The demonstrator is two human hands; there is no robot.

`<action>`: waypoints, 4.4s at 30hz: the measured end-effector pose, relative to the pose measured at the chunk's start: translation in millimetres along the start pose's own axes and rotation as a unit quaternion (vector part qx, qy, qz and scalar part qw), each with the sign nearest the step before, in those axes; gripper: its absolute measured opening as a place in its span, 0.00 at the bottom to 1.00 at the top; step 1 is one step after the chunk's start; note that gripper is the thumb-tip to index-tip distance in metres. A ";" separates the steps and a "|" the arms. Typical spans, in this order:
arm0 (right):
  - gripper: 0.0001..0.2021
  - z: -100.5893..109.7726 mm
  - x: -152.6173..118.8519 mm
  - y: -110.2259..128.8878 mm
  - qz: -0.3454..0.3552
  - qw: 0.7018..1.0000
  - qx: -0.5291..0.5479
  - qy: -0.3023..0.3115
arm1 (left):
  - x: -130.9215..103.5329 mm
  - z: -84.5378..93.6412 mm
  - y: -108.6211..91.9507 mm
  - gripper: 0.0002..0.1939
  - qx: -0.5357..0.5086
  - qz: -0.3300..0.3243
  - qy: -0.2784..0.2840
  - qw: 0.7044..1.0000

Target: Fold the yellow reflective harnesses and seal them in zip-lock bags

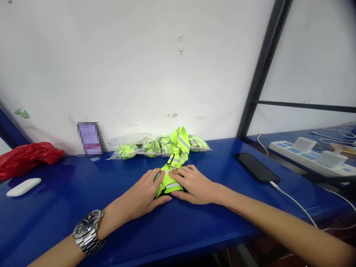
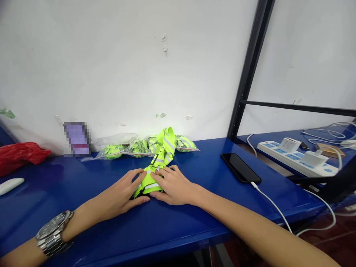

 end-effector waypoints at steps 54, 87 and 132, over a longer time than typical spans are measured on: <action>0.27 -4.6 9.3 -2.7 -0.007 0.989 -0.129 -0.078 | 23.1 -2.7 12.7 0.14 -0.001 -0.012 -0.060 0.998; 0.05 -11.8 11.4 -4.1 -0.091 0.975 0.137 -0.151 | 25.5 13.5 1.2 0.11 -0.033 0.067 0.025 0.997; 0.23 -10.2 17.9 -9.0 -0.031 0.997 0.024 -0.061 | 6.4 15.2 14.5 0.34 -0.039 -0.010 -0.022 0.999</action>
Point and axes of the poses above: each hand's wrist, its own x-axis towards the middle knuckle, its own z-axis out of the back of the hand, y = z × x, the point moved 2 cm from there along x, towards the middle knuckle, and after that the axes turned 8 degrees about -x, right-handed, at the moved point
